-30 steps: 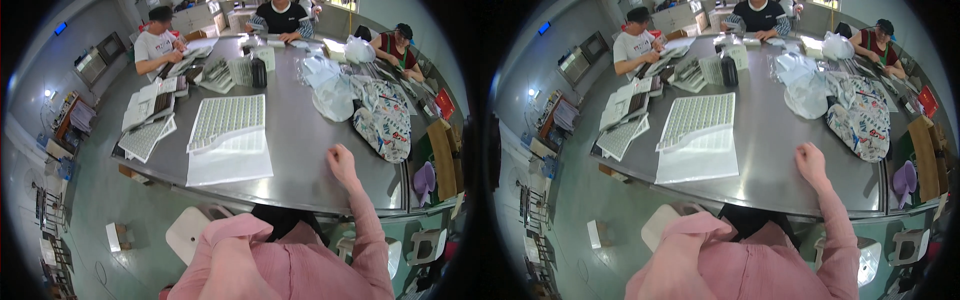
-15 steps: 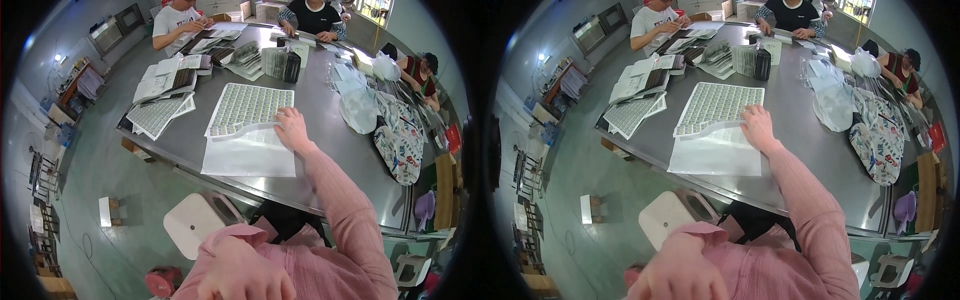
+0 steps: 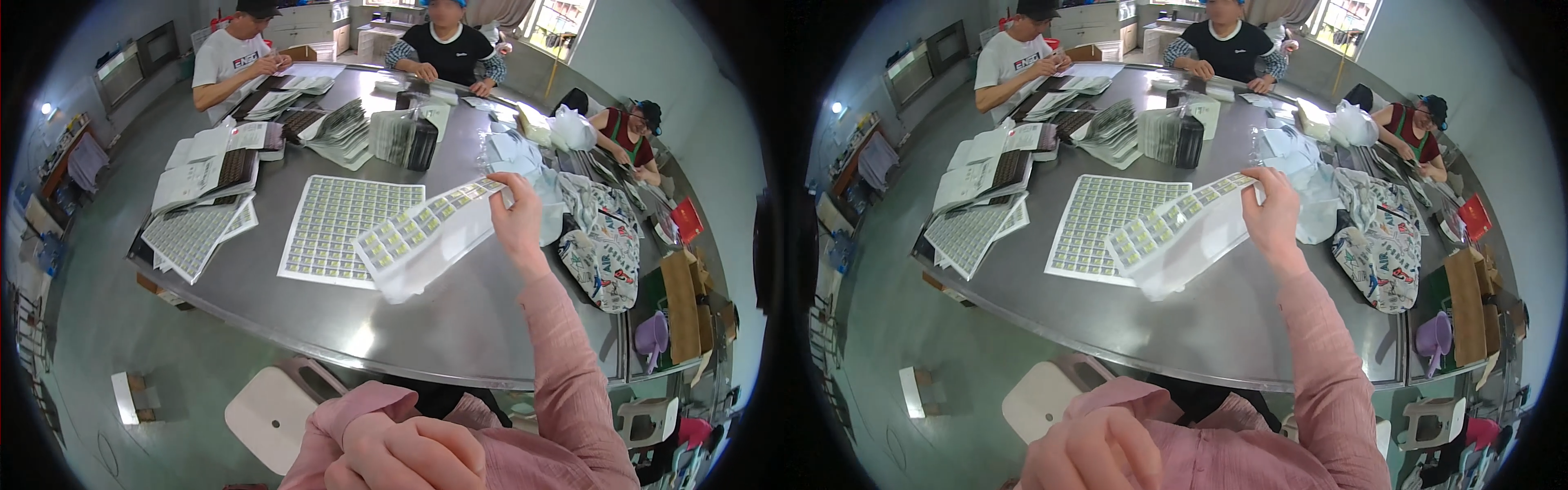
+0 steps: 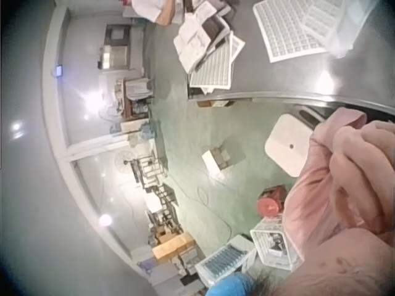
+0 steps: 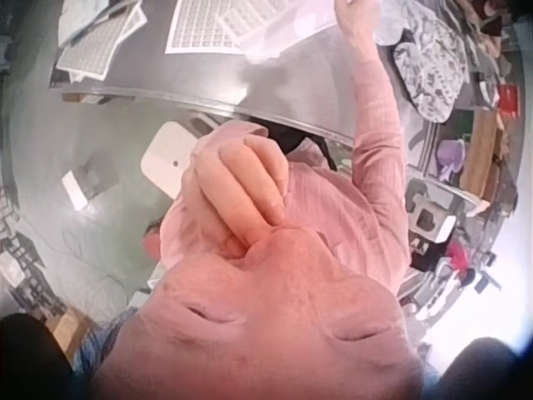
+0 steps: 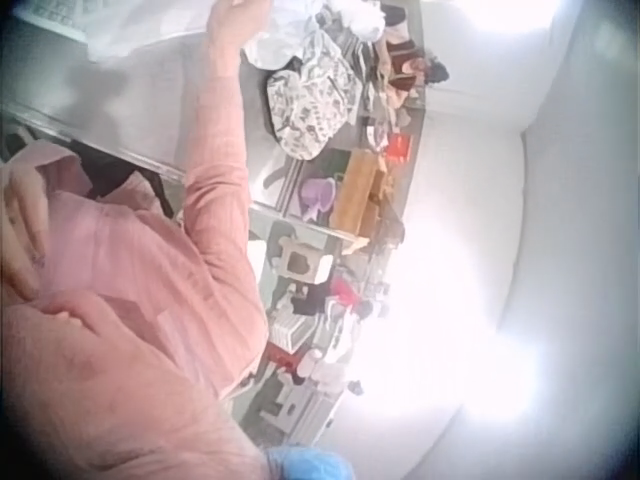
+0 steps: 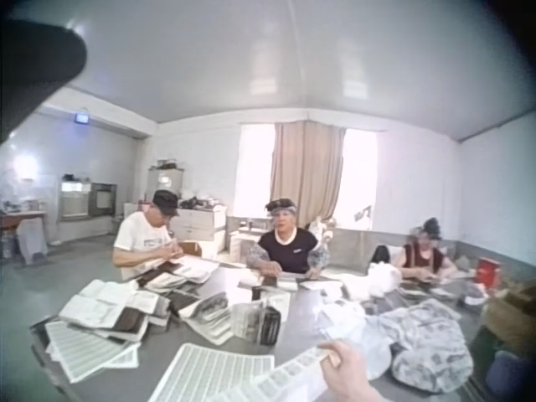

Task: Sorting through stacks of white paper bags and applying small green circular stickers to the packaging.

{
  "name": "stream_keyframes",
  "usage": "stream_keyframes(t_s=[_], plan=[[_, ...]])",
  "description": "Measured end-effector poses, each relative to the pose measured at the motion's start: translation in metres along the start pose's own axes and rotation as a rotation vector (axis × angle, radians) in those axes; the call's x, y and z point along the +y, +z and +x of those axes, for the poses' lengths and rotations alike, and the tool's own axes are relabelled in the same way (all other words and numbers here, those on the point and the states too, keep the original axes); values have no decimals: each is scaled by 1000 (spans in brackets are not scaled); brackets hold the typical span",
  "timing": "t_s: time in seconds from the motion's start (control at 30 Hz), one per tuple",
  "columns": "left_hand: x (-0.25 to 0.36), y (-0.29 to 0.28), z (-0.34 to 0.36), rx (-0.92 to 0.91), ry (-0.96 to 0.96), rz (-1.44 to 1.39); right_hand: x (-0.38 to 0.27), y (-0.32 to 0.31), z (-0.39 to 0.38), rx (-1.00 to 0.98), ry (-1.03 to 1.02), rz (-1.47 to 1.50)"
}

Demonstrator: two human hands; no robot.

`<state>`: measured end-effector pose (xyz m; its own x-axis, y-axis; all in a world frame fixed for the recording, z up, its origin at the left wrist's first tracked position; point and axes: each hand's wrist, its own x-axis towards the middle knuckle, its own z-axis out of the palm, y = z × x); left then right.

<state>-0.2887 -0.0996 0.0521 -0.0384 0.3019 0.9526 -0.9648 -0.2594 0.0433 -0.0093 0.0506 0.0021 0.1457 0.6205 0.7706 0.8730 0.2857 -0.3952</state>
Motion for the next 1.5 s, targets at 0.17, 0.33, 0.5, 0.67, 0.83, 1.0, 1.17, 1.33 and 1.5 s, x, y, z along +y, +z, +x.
stream_keyframes(t_s=[0.17, 0.33, 0.5, 0.67, 0.83, 1.0, 1.17, 1.33, 1.5], plan=[[-8, -24, -4, -35, -71, -155, 17, -27, -12, -84, 80, 11], [-17, -44, 2, -6, -44, -21, 36, -48, -36, -108, 268, 217], [-9, -70, 1, 821, -961, 1250, 82, -98, -67, 28, 426, 293], [-18, -289, -35, 380, -988, 1697, 126, -130, -116, 248, 598, 537], [-20, -387, -77, 31, -1326, 2300, 163, -158, -162, 422, 906, 901], [-56, -366, -85, -77, -1825, 2156, 135, -201, -127, 431, 646, 1224], [-56, -347, -108, 3, -1666, 2187, 94, -190, -78, 163, 237, 198], [-37, -322, -115, -4, -1662, 2217, 7, -180, -61, -496, -77, -310], [-47, -306, -124, -13, -1591, 2208, -48, -199, -75, 193, -230, 166]])
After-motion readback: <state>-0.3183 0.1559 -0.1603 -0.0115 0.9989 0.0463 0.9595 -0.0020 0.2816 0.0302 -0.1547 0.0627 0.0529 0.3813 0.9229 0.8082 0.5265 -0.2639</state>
